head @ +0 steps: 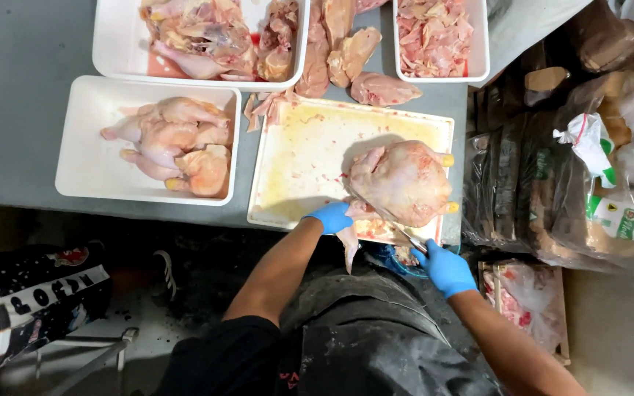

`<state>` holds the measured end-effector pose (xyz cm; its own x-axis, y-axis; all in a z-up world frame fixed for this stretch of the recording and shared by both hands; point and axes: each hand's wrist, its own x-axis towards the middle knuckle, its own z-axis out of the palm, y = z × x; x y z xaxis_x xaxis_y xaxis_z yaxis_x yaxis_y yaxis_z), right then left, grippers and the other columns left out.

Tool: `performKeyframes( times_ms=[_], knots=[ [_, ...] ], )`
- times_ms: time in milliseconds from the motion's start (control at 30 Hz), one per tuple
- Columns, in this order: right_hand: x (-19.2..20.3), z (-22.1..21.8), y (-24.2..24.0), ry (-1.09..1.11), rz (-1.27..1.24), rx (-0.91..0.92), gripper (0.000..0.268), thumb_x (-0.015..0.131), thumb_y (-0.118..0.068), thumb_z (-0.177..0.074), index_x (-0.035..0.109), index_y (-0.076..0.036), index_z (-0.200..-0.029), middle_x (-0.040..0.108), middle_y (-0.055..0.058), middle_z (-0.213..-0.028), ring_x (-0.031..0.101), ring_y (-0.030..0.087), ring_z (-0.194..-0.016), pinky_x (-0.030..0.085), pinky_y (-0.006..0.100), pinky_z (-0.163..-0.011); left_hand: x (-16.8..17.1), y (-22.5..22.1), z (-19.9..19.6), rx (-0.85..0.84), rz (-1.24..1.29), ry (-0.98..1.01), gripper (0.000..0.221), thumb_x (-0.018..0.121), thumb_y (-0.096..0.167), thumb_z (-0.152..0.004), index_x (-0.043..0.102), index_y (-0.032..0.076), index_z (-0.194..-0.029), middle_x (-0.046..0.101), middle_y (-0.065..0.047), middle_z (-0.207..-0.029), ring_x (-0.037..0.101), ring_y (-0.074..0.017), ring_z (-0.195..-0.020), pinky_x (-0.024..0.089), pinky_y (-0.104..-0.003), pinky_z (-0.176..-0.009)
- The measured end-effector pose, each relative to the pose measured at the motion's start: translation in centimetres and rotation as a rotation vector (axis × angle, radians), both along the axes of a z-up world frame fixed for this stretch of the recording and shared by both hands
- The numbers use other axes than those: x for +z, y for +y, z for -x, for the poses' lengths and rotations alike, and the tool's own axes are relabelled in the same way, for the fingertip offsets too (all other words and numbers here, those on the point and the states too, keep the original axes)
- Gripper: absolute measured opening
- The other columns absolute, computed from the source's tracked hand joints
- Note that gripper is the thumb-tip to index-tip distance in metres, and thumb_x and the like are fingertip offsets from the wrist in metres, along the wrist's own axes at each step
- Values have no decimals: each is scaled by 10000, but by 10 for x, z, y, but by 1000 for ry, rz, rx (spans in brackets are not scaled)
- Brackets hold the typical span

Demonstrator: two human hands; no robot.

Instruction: Butchering whole chickens into parts using a knife and sorting them into plastic containers.

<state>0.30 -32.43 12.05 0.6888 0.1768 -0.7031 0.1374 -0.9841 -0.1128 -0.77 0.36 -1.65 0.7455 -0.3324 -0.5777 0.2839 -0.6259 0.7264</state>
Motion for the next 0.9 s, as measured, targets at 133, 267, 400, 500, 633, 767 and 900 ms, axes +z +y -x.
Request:
performKeyframes(
  times_ms=[133,267,400,500,633,767,900],
  knots=[
    [-9,1,-28,42,23,-9,557,423,-593,-1073,585,-152,-1372,783,287,-1216,727,460,-1231,557,575,-1071,-31,-3,-2,8,-2,38,681,601,462,-996,557,-8,-1487,624,-277,-1470,570,-446,-1405,479,-575,-1174],
    [-45,-16,22,43,-88,-15,610,438,-626,-1071,637,-93,-1292,770,300,-1215,709,471,-1235,549,573,-1070,-45,-5,-6,-15,-49,35,681,610,475,-996,564,10,-1491,617,-257,-1490,565,-425,-1418,483,-561,-1187],
    [-63,-25,29,54,-127,-25,646,449,-655,-1064,635,-88,-1312,758,291,-1248,690,457,-1272,533,558,-1098,-45,2,-5,57,20,32,724,662,458,-967,555,-8,-1512,581,-276,-1531,518,-454,-1451,444,-563,-1228],
    [-64,-17,-21,75,-43,-32,699,446,-669,-1040,672,-65,-1310,750,302,-1294,677,443,-1312,525,546,-1131,-22,7,-9,106,37,43,755,664,481,-962,549,-27,-1508,567,-292,-1538,506,-461,-1456,433,-564,-1234],
    [-90,-13,-11,87,-93,-85,722,480,-691,-1021,725,-51,-1249,773,285,-1259,693,444,-1288,536,552,-1106,35,-12,6,81,-75,20,701,632,515,-967,578,44,-1483,623,-205,-1498,553,-367,-1439,476,-512,-1208],
    [-74,-16,31,98,-280,-129,720,526,-679,-1030,694,-25,-1279,748,286,-1281,656,459,-1305,495,563,-1158,196,-15,7,121,-105,-51,633,607,452,-972,608,46,-1457,642,-222,-1476,568,-411,-1415,474,-534,-1203],
    [-83,2,-33,125,-185,-138,710,541,-655,-1023,727,-17,-1271,748,276,-1329,653,442,-1338,498,537,-1180,145,16,-7,298,-159,-87,544,605,463,-980,661,142,-1417,694,-149,-1425,612,-372,-1375,498,-517,-1165]
  ],
)
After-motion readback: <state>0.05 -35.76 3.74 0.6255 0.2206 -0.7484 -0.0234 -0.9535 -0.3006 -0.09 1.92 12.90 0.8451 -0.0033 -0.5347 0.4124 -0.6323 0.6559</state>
